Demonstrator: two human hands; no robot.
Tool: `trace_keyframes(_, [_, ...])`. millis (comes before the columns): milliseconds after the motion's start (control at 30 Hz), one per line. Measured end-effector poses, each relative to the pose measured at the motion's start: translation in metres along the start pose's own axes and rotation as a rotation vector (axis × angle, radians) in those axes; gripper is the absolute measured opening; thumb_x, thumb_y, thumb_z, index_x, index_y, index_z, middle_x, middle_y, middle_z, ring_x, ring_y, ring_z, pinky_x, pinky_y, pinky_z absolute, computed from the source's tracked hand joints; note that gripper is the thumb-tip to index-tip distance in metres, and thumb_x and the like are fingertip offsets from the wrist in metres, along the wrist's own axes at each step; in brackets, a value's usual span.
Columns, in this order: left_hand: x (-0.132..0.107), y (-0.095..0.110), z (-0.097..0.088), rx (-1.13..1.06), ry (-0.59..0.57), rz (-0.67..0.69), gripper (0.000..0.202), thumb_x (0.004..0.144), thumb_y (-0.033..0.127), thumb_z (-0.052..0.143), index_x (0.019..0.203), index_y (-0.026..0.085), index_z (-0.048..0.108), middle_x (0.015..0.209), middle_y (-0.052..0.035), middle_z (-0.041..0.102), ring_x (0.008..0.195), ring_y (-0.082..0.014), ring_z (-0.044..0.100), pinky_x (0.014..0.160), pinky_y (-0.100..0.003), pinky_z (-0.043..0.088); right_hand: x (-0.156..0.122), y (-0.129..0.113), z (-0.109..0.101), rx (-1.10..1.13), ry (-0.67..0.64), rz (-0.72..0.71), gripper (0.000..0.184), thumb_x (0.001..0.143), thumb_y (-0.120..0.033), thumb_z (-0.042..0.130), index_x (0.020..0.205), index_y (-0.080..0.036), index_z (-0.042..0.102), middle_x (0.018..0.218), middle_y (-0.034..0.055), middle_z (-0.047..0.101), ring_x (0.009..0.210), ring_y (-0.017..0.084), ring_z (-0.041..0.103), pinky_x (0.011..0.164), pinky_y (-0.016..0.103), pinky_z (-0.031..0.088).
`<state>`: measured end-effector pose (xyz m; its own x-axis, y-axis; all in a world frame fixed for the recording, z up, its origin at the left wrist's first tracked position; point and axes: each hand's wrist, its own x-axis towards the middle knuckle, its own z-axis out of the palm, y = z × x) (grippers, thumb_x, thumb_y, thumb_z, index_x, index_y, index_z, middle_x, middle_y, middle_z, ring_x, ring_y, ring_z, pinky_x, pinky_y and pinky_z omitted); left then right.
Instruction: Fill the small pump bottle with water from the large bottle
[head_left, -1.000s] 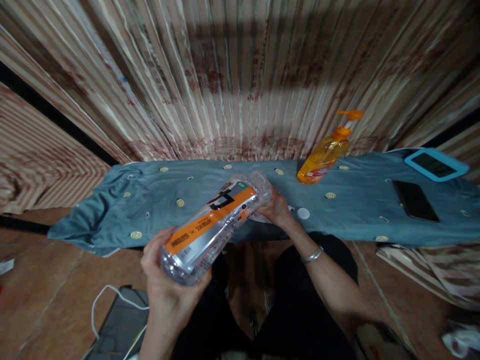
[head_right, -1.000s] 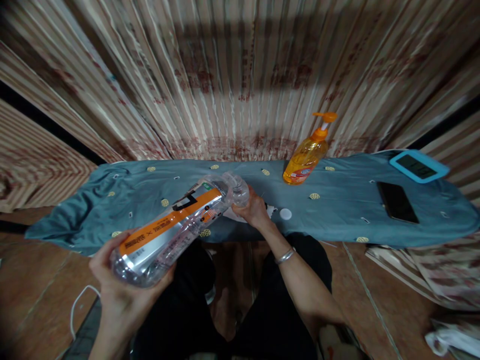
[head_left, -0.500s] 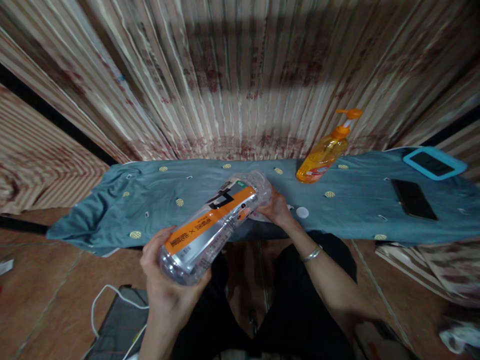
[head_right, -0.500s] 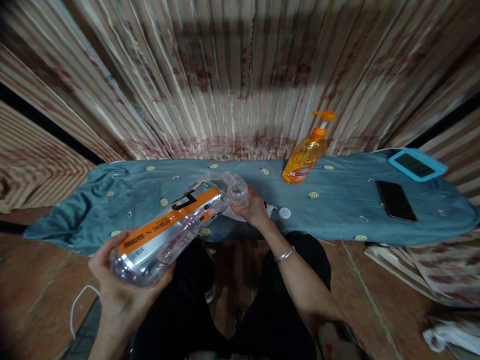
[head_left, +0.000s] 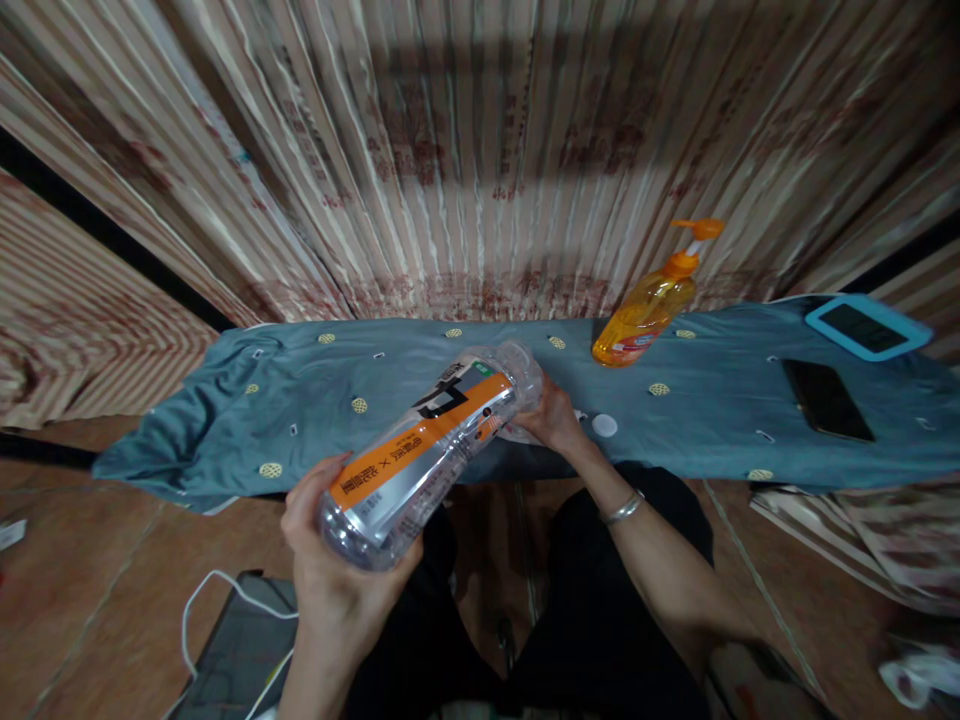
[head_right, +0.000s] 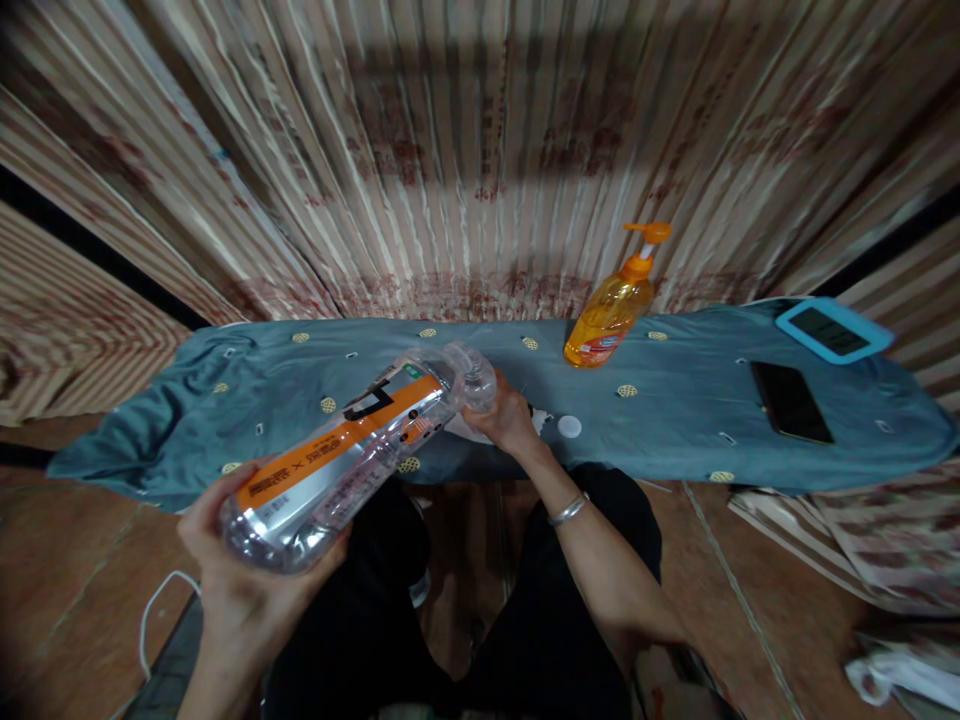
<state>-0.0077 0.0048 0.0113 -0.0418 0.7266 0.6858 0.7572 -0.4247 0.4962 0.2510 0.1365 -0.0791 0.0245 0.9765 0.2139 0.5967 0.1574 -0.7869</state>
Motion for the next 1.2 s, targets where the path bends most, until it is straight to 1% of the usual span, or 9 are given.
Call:
trace_keyframes(267, [0.0001, 0.0005, 0.0001, 0.004, -0.007, -0.004, 0.090, 0.056, 0.036, 0.081, 0.131, 0.018, 0.035, 0.123, -0.0145, 0.051, 0.114, -0.0309, 0.056, 0.095, -0.050, 0.051, 0.0010, 0.0000, -0.0013, 0.006, -0.007, -0.022, 0.038, 0.098, -0.039, 0.058, 0.126, -0.013, 0.051, 0.115, 0.0105, 0.051, 0.098, 0.020, 0.055, 0.085, 0.037, 0.051])
trace_keyframes(500, [0.0013, 0.0028, -0.0010, 0.018, -0.011, -0.002, 0.089, 0.057, 0.035, 0.081, 0.132, 0.019, 0.035, 0.123, -0.0138, 0.050, 0.113, -0.0303, 0.056, 0.096, -0.048, 0.050, 0.0005, 0.0006, -0.0007, 0.003, -0.007, -0.018, 0.038, 0.098, -0.039, 0.058, 0.126, -0.013, 0.051, 0.115, 0.0105, 0.051, 0.098, 0.020, 0.055, 0.085, 0.037, 0.051])
trace_keyframes(633, [0.0014, 0.0032, -0.0006, -0.013, 0.006, -0.002, 0.089, 0.057, 0.035, 0.080, 0.132, 0.017, 0.036, 0.123, -0.0145, 0.050, 0.114, -0.0312, 0.055, 0.096, -0.050, 0.050, 0.0006, 0.0020, -0.0006, 0.000, -0.018, -0.012, 0.038, 0.098, -0.038, 0.058, 0.126, -0.014, 0.051, 0.115, 0.0105, 0.050, 0.099, 0.020, 0.055, 0.086, 0.038, 0.051])
trace_keyframes(800, [0.0015, 0.0025, -0.0011, -0.009, -0.009, -0.003, 0.090, 0.056, 0.032, 0.081, 0.132, 0.018, 0.035, 0.123, -0.0144, 0.051, 0.115, -0.0307, 0.055, 0.097, -0.051, 0.049, 0.0007, 0.0022, -0.0002, -0.003, -0.020, -0.016, 0.039, 0.098, -0.038, 0.058, 0.126, -0.013, 0.051, 0.116, 0.0107, 0.050, 0.099, 0.020, 0.055, 0.086, 0.038, 0.051])
trace_keyframes(933, [0.0005, 0.0012, -0.0010, -0.018, 0.001, -0.019, 0.091, 0.056, 0.034, 0.081, 0.132, 0.018, 0.035, 0.123, -0.0145, 0.050, 0.116, -0.0308, 0.054, 0.097, -0.052, 0.048, 0.0008, 0.0016, -0.0002, -0.013, -0.010, -0.015, 0.038, 0.098, -0.038, 0.058, 0.126, -0.013, 0.051, 0.116, 0.0106, 0.050, 0.099, 0.020, 0.055, 0.086, 0.038, 0.051])
trace_keyframes(1100, [0.0010, 0.0021, -0.0024, 0.017, -0.026, -0.021, 0.092, 0.056, 0.033, 0.082, 0.133, 0.022, 0.033, 0.125, -0.0127, 0.049, 0.116, -0.0297, 0.054, 0.097, -0.049, 0.050, 0.0002, -0.0006, -0.0015, -0.011, -0.013, -0.010, 0.038, 0.098, -0.038, 0.058, 0.126, -0.014, 0.051, 0.116, 0.0106, 0.050, 0.100, 0.020, 0.054, 0.086, 0.038, 0.051])
trace_keyframes(1200, [0.0017, 0.0033, -0.0030, 0.029, -0.027, -0.011, 0.092, 0.056, 0.031, 0.082, 0.133, 0.021, 0.033, 0.125, -0.0133, 0.049, 0.116, -0.0308, 0.054, 0.097, -0.050, 0.049, -0.0002, -0.0023, -0.0028, -0.010, -0.020, -0.007, 0.038, 0.098, -0.038, 0.058, 0.126, -0.014, 0.051, 0.116, 0.0107, 0.050, 0.099, 0.020, 0.054, 0.086, 0.038, 0.051])
